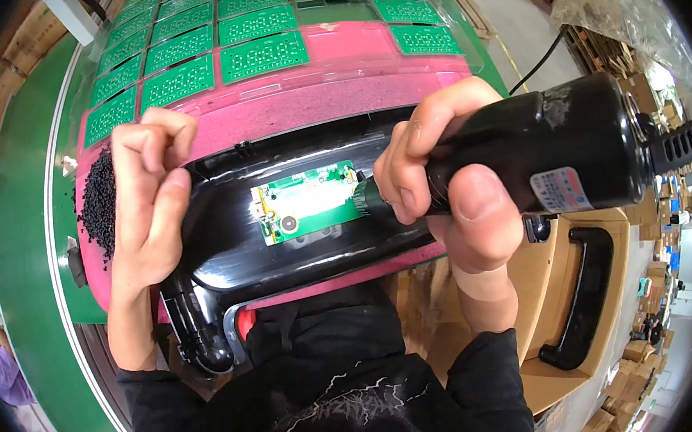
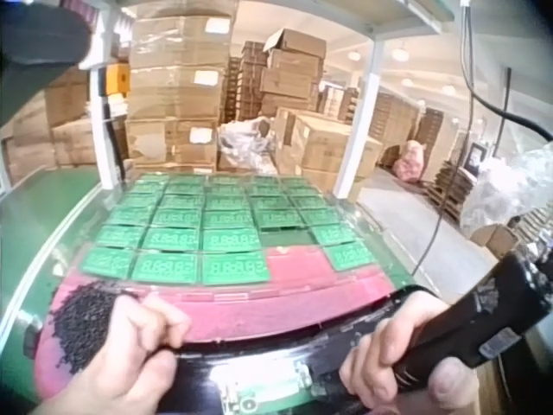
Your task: Install a PCB into a plastic electronic housing and secure it using a powered tool.
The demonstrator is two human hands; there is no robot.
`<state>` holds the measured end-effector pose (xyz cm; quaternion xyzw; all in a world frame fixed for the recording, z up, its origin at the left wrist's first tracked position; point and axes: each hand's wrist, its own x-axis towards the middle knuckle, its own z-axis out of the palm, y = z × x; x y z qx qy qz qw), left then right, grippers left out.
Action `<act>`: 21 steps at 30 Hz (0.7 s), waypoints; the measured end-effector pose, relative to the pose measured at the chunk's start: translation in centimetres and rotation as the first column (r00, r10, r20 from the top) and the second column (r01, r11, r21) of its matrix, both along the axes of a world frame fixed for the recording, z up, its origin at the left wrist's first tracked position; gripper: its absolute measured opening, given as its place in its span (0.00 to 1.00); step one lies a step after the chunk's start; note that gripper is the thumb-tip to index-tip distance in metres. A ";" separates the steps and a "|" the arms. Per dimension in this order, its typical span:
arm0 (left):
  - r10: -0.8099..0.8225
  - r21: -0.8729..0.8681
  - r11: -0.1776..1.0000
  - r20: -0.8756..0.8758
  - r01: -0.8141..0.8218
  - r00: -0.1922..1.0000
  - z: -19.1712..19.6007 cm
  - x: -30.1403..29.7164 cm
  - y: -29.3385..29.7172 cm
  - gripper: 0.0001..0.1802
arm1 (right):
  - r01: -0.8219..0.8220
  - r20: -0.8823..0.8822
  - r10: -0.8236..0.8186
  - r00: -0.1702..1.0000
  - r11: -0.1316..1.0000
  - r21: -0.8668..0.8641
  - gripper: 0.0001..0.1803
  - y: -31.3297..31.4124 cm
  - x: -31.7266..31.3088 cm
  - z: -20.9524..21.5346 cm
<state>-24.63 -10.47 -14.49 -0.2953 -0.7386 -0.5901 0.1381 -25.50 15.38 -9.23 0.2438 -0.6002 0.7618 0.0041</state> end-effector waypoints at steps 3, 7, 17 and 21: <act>-0.048 -0.158 0.986 0.058 0.057 0.997 0.6 0.0 0.4 0.12 | -0.034 0.013 0.034 0.999 0.999 0.004 0.26 -0.1 -0.4 -0.1; -0.158 -0.247 0.957 -0.012 0.150 0.987 0.2 0.0 0.7 0.11 | -0.062 0.016 0.062 0.998 0.998 -0.005 0.26 -0.7 -1.0 -0.3; -0.393 -0.253 0.898 -0.091 0.360 0.915 -0.1 0.6 1.2 0.07 | -0.135 0.051 0.132 0.990 0.990 0.047 0.27 -0.9 -1.3 0.0; -0.423 -0.255 0.884 -0.078 0.392 0.903 0.0 0.7 1.2 0.09 | -0.204 0.072 0.203 0.977 0.979 0.012 0.27 -1.0 -1.5 -0.2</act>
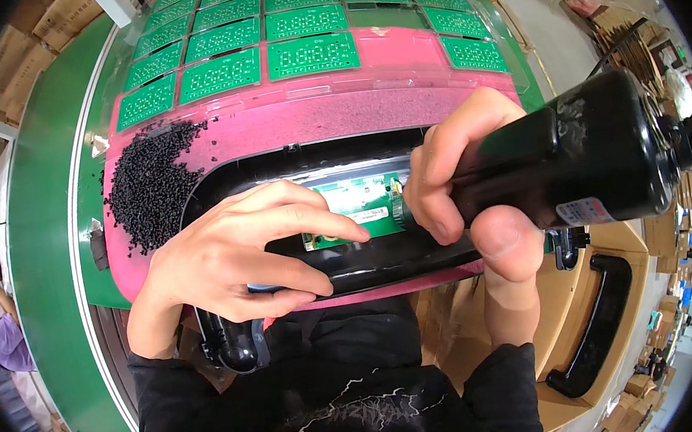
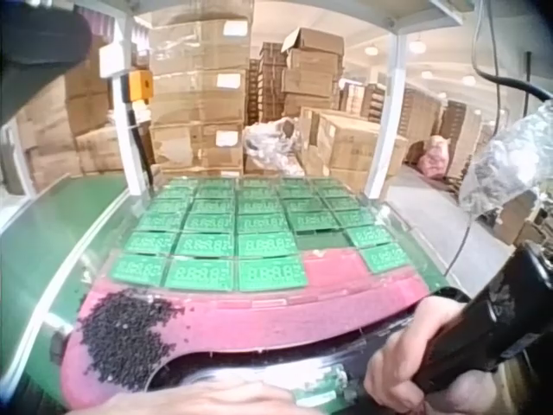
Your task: Install a PCB into a plastic electronic housing and secure it using a powered tool.
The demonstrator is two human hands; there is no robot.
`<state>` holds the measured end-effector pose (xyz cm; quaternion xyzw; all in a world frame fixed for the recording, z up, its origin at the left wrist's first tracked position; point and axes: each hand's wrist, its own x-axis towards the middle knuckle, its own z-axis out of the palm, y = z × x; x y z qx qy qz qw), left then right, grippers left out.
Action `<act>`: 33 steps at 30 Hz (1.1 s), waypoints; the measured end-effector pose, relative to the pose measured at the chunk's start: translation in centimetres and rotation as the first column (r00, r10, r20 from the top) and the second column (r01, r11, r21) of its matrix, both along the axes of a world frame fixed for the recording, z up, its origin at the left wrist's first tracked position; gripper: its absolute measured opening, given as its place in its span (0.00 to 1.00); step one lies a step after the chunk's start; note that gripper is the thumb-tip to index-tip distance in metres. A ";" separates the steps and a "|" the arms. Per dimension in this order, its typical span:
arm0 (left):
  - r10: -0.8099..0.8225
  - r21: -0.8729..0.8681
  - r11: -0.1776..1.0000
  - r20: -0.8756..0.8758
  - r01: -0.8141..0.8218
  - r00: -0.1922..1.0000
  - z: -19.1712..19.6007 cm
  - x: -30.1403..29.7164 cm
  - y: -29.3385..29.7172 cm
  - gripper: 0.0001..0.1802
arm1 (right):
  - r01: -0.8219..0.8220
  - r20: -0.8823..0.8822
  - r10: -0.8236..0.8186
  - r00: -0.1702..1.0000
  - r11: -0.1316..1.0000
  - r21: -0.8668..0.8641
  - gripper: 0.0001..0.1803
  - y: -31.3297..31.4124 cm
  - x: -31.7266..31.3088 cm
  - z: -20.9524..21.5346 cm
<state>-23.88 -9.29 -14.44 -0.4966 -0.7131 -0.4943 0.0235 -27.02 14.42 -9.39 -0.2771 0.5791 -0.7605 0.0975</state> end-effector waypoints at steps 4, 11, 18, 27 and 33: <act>-0.019 0.013 1.000 -0.014 0.020 1.000 0.1 0.0 -0.1 0.10 | -0.080 -0.005 0.080 0.997 0.997 -0.004 0.27 -0.3 0.0 0.0; -0.019 0.010 1.000 -0.039 0.019 0.999 0.2 0.2 -0.1 0.10 | -0.013 0.009 0.013 1.000 1.000 -0.004 0.28 -0.3 0.0 -0.1; -0.011 0.010 1.000 -0.063 0.012 0.998 0.4 0.2 0.0 0.11 | 0.026 -0.031 -0.027 0.999 0.999 -0.036 0.28 0.8 -0.1 -0.2; 0.264 -0.057 0.941 -0.492 -0.333 0.830 0.7 1.1 0.5 0.22 | 0.592 0.646 -0.305 0.700 0.754 -0.286 0.13 4.7 -4.2 1.4; 0.303 -0.081 0.896 -0.608 -0.437 0.734 1.2 1.6 1.3 0.30 | 0.563 0.190 -0.534 0.824 0.809 -0.169 0.25 1.8 0.5 0.6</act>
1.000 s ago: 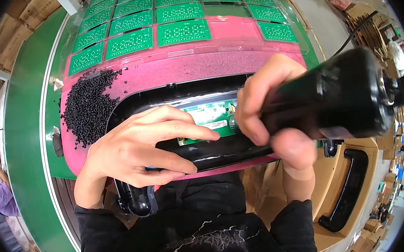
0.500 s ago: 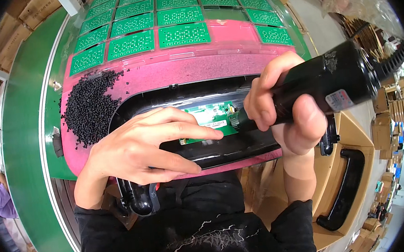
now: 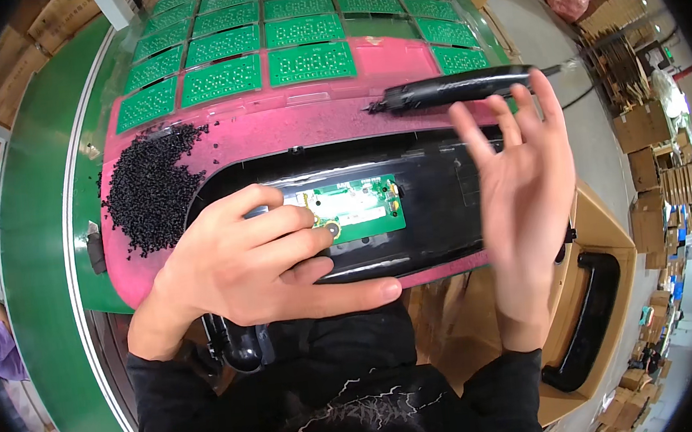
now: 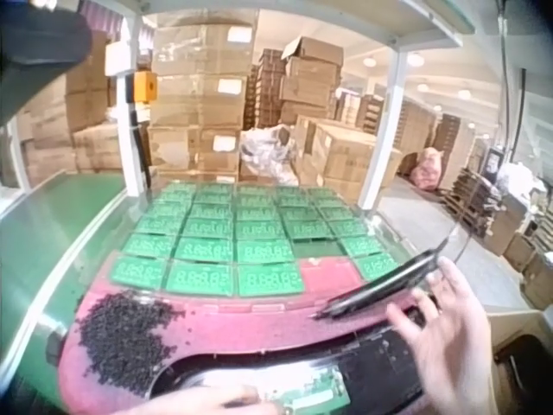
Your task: Install a PCB into a plastic electronic housing and secure it using a powered tool.
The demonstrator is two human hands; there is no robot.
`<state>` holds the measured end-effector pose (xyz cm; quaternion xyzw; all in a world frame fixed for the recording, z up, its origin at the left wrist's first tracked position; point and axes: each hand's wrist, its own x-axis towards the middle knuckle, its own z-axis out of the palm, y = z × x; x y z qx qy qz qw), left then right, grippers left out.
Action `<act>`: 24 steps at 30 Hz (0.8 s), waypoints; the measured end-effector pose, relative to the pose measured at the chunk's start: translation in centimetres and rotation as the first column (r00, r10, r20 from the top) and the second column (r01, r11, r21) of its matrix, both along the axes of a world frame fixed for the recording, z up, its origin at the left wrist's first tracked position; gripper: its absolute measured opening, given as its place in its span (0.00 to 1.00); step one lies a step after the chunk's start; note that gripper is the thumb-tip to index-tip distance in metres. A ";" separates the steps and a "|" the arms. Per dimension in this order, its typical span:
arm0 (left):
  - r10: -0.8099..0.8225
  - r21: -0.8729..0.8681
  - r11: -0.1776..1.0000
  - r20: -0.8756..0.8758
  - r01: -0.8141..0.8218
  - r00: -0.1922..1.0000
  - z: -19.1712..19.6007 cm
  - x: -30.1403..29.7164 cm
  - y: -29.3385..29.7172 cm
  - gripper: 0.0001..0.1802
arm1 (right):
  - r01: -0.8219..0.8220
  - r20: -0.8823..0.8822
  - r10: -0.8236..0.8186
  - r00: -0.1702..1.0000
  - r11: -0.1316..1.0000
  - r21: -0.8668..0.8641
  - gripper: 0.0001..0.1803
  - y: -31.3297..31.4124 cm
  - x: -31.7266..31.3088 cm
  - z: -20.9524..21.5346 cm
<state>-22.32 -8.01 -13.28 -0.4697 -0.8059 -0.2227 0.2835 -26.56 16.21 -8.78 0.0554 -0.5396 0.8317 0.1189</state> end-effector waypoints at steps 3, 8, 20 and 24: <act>0.010 -0.060 0.998 0.053 -0.007 0.999 0.6 1.1 -0.6 0.31 | -0.351 -0.073 0.499 0.864 0.699 0.623 0.28 -2.4 3.2 0.5; -0.094 0.055 0.994 0.001 0.094 0.996 -1.8 -0.2 -0.2 0.27 | -0.284 -0.110 0.728 0.677 0.396 0.873 0.24 -3.6 3.6 0.1; -0.201 -0.027 0.976 0.282 0.217 0.938 -0.4 -0.3 -0.8 0.08 | -0.119 -0.215 0.729 0.650 0.377 0.918 0.20 -3.7 4.2 -1.2; -0.404 0.166 0.914 0.452 0.370 0.795 -0.5 -0.2 -0.7 0.18 | 0.106 -0.404 0.690 0.600 0.432 0.896 0.13 -2.9 4.7 -1.7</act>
